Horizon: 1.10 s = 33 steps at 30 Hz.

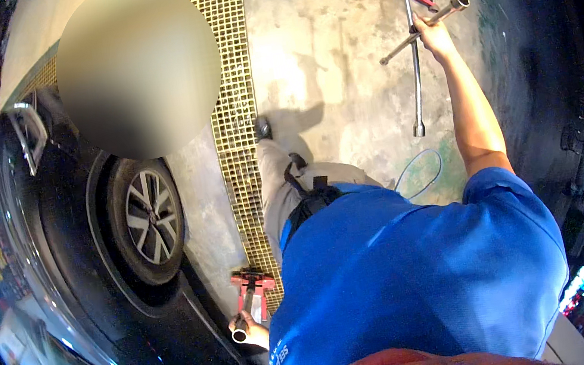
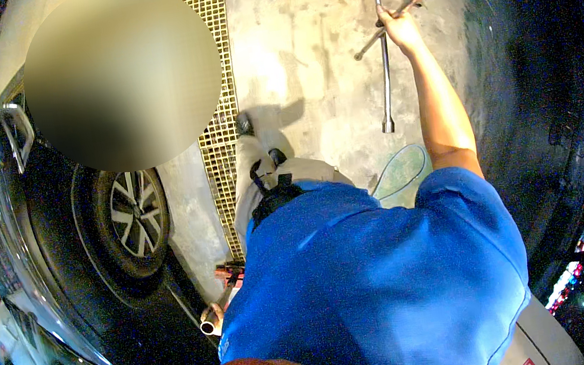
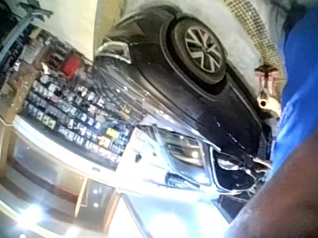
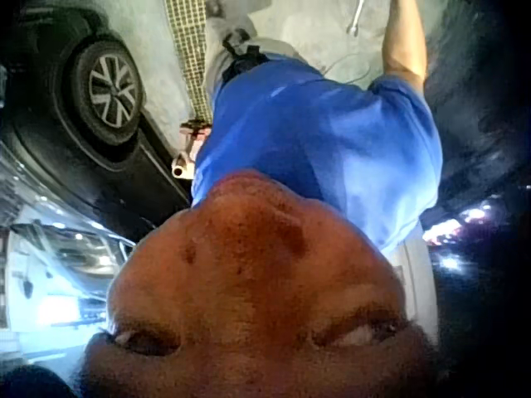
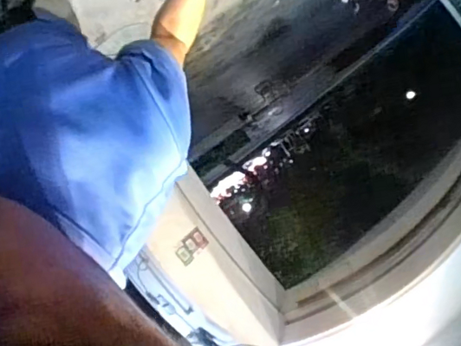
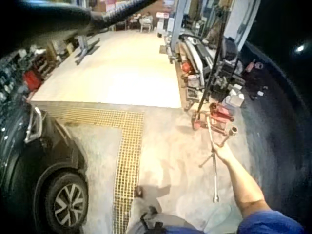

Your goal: The person uses a lug wrench to loosen the nuts on a car wheel, removes a lug nut by hand, then uses the wrench again to loosen another nut before picking up a floor jack handle and walking through the service bay.

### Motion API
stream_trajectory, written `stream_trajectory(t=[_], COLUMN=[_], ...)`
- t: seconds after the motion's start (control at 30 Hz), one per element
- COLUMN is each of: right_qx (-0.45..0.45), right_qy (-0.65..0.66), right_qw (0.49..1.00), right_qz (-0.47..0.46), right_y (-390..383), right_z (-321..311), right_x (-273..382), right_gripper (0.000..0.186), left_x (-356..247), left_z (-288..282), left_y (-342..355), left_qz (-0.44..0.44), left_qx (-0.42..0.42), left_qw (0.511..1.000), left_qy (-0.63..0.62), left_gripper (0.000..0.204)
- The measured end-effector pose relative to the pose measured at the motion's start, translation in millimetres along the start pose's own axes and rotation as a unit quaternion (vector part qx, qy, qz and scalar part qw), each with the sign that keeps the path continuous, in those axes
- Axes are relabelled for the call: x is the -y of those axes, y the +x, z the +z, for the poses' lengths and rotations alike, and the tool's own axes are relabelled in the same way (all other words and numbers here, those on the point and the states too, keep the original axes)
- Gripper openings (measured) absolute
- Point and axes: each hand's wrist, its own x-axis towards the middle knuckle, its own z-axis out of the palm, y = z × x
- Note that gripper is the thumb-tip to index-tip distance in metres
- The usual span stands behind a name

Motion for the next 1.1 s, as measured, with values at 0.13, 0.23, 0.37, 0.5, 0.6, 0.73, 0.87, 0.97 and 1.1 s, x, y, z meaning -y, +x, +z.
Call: stream_trajectory(t=[0.13, 0.23, 0.37, 0.5, 0.6, 0.73, 0.87, 0.97, 1.1], right_qx=[-0.040, -0.025, -0.036, -0.050, -0.069, -0.080, -0.090, -0.086, -0.106], right_qy=[0.033, 0.042, 0.058, 0.065, 0.075, 0.123, 0.200, 0.158, 0.077], right_qw=[0.999, 0.994, 0.983, 0.973, 0.964, 0.955, 0.942, 0.956, 0.975], right_qz=[0.009, 0.103, 0.170, 0.217, 0.245, 0.260, 0.253, 0.234, 0.178], right_y=[56, 88, 126, 149, 186, 237, 279, 324, 390], right_z=[-17, -36, -81, -106, -130, -172, -222, -290, -383], right_x=[-13, -29, -66, -115, -161, -223, -277, -293, -290], right_gripper=[0.039, 0.040, 0.039, 0.041, 0.042, 0.042, 0.037, 0.038, 0.042], left_x=[-81, -138, -208, -273, -317, -367, -414, -443, -477], left_z=[83, 141, 195, 244, 301, 366, 416, 448, 500], left_y=[25, 37, 49, 44, 18, -50, -138, -206, -278], left_qz=[0.035, 0.054, 0.071, 0.104, 0.132, 0.156, 0.178, 0.188, 0.191], left_qx=[0.083, 0.130, 0.176, 0.202, 0.217, 0.221, 0.228, 0.244, 0.271], left_qw=[0.996, 0.989, 0.979, 0.967, 0.958, 0.953, 0.946, 0.939, 0.931], left_qy=[0.027, 0.044, 0.073, 0.115, 0.129, 0.138, 0.145, 0.152, 0.154], left_gripper=[0.022, 0.022, 0.022, 0.022, 0.022, 0.022, 0.022, 0.022, 0.022])
